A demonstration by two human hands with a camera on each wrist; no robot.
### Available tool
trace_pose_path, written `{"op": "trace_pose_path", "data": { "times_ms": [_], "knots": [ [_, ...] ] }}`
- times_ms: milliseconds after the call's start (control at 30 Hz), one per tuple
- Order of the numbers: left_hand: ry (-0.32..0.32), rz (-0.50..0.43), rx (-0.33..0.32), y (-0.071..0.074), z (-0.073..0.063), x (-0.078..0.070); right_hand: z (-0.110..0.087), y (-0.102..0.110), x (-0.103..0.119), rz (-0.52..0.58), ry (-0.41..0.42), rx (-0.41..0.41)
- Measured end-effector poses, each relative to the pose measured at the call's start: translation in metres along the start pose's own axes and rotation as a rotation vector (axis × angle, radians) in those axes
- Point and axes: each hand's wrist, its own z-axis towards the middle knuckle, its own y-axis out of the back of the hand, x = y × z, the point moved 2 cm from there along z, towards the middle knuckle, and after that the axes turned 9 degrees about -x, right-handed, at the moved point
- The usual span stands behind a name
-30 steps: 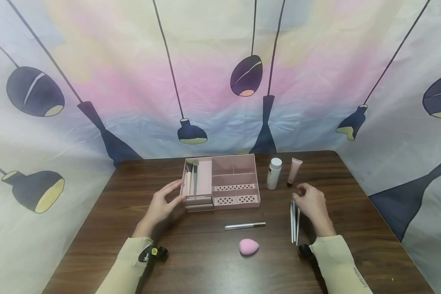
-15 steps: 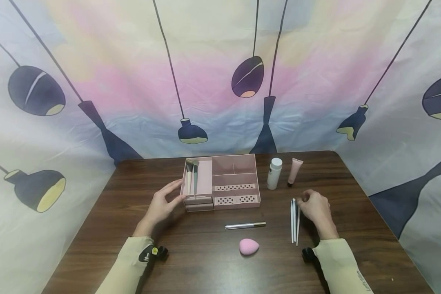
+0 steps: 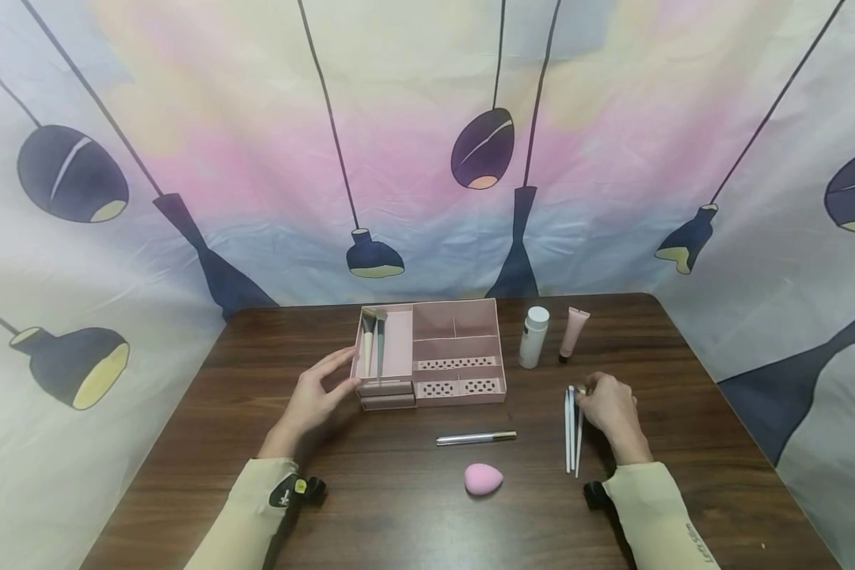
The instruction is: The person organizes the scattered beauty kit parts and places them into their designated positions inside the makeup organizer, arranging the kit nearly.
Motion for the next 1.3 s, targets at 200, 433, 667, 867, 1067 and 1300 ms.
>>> {"op": "trace_pose_path", "data": {
  "times_ms": [200, 433, 667, 867, 1067, 1300],
  "knots": [
    [-0.014, 0.016, 0.004, -0.0004, -0.0014, 0.0004, 0.0004, 0.0000, 0.0002, -0.009, 0.000, 0.001],
    [-0.002, 0.003, 0.004, -0.0008, -0.0015, 0.0015, 0.0012, 0.0000, -0.0002, -0.021, 0.022, 0.002],
    [-0.017, 0.002, 0.000, -0.0006, -0.0007, 0.0005, 0.0035, -0.0004, 0.0009, -0.032, 0.046, -0.003],
    [-0.011, 0.018, 0.010, -0.0010, 0.0002, 0.0022, 0.0040, -0.0012, 0.0007, -0.032, 0.046, -0.016],
    [-0.012, 0.015, 0.003, -0.0009, 0.0003, 0.0031, 0.0038, -0.0025, 0.0003, -0.033, 0.049, -0.024],
    [-0.007, 0.004, 0.005, -0.0014, 0.0000, 0.0031, 0.0024, -0.0027, -0.0005, -0.014, -0.007, 0.001]
  ]
}}
